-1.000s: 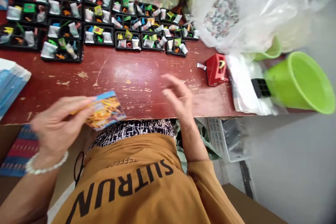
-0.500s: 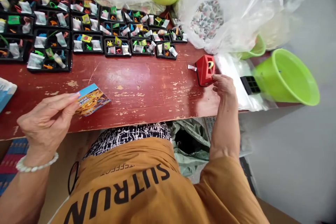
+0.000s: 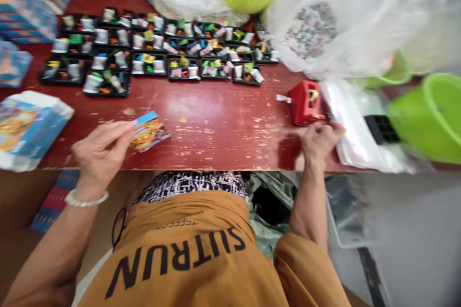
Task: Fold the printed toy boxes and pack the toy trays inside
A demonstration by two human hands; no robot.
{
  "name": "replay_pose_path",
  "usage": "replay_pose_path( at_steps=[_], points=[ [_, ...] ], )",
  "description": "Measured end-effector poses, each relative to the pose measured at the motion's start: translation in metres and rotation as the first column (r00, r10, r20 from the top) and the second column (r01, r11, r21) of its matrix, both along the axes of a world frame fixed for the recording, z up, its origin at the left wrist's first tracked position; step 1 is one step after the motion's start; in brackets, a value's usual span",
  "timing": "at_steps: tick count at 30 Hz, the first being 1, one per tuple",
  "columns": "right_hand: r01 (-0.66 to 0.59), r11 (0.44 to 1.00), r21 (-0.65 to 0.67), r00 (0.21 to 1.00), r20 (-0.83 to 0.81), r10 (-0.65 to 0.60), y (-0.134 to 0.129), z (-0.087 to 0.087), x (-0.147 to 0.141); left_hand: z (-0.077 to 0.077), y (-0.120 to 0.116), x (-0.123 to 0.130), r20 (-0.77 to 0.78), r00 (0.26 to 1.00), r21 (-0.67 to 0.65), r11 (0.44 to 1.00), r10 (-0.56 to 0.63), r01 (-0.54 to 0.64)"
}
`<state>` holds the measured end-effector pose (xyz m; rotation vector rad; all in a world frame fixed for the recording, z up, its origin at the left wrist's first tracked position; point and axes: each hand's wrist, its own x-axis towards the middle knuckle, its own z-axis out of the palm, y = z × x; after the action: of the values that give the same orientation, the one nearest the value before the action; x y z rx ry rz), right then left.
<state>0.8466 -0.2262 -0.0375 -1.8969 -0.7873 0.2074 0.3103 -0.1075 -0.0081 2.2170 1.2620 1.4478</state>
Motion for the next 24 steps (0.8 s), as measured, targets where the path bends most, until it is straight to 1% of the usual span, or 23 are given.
replay_pose_path(
  at_steps=[2, 3, 4, 5, 6, 7, 8, 9, 10, 11, 12, 13, 14, 16, 17, 18, 21, 24],
  points=[
    [0.029, 0.998, 0.052, 0.997, 0.071, -0.033, 0.012, 0.002, -0.035, 0.002, 0.001, 0.002, -0.029, 0.999, -0.024, 0.999, -0.032, 0.032],
    [0.011, 0.996, 0.085, 0.997, 0.082, -0.018, 0.02, 0.005, -0.06, 0.003, 0.001, 0.003, -0.05, 0.998, -0.044, 0.998, -0.037, 0.035],
    [-0.099, 0.989, 0.107, 0.994, 0.048, 0.094, 0.03, 0.011, -0.091, 0.004, 0.001, 0.004, -0.074, 0.996, -0.065, 0.997, -0.042, 0.037],
    [-0.24, 0.956, 0.168, 0.97, 0.003, 0.243, 0.04, 0.018, -0.126, 0.005, 0.001, 0.005, -0.093, 0.995, -0.085, 0.996, -0.042, 0.034],
    [-0.402, 0.893, 0.203, 0.907, -0.045, 0.419, 0.049, 0.026, -0.164, 0.006, 0.001, 0.006, -0.108, 0.993, -0.101, 0.995, -0.035, 0.024],
    [-0.535, 0.811, 0.235, 0.818, -0.096, 0.567, 0.059, 0.034, -0.202, 0.008, 0.0, 0.007, -0.118, 0.993, -0.112, 0.994, -0.024, 0.011],
    [-0.631, 0.725, 0.277, 0.718, -0.144, 0.681, 0.068, 0.04, -0.239, 0.008, -0.001, 0.008, -0.122, 0.992, -0.116, 0.993, -0.011, -0.003],
    [-0.695, 0.641, 0.326, 0.618, -0.186, 0.764, 0.077, 0.045, -0.271, 0.009, -0.003, 0.008, -0.121, 0.993, -0.114, 0.993, 0.0, -0.014],
    [-0.73, 0.574, 0.371, 0.532, -0.22, 0.818, 0.085, 0.046, -0.299, 0.009, -0.004, 0.009, -0.118, 0.993, -0.11, 0.994, 0.007, -0.02],
    [-0.752, 0.523, 0.402, 0.461, -0.246, 0.852, 0.092, 0.045, -0.32, 0.009, -0.005, 0.01, -0.115, 0.993, -0.106, 0.994, 0.008, -0.021],
    [-0.761, 0.497, 0.416, 0.422, -0.263, 0.867, 0.098, 0.042, -0.335, 0.008, -0.007, 0.011, -0.113, 0.994, -0.101, 0.995, 0.011, -0.023],
    [-0.761, 0.499, 0.414, 0.419, -0.273, 0.866, 0.102, 0.038, -0.345, 0.007, -0.008, 0.011, -0.114, 0.993, -0.097, 0.995, 0.015, -0.026],
    [-0.756, 0.52, 0.397, 0.442, -0.275, 0.854, 0.105, 0.034, -0.35, 0.006, -0.008, 0.012, -0.115, 0.993, -0.089, 0.996, 0.019, -0.029],
    [-0.732, 0.586, 0.349, 0.522, -0.265, 0.811, 0.108, 0.028, -0.353, 0.003, -0.009, 0.012, -0.109, 0.994, -0.06, 0.998, 0.012, -0.019],
    [-0.723, 0.609, 0.327, 0.549, -0.262, 0.793, 0.108, 0.027, -0.352, 0.001, -0.01, 0.012, -0.105, 0.995, -0.038, 0.999, -0.001, -0.003],
    [-0.719, 0.62, 0.313, 0.56, -0.266, 0.784, 0.108, 0.026, -0.35, -0.001, -0.009, 0.011, -0.102, 0.995, -0.012, 1.0, -0.021, 0.02],
    [-0.719, 0.625, 0.305, 0.55, -0.302, 0.779, 0.105, 0.029, -0.349, -0.004, -0.008, 0.008, -0.161, 0.982, 0.043, 0.994, -0.096, 0.104],
    [-0.713, 0.625, 0.317, 0.544, -0.313, 0.779, 0.105, 0.029, -0.349, -0.004, -0.008, 0.005, -0.302, 0.95, 0.074, 0.991, -0.085, 0.112]
  ],
)
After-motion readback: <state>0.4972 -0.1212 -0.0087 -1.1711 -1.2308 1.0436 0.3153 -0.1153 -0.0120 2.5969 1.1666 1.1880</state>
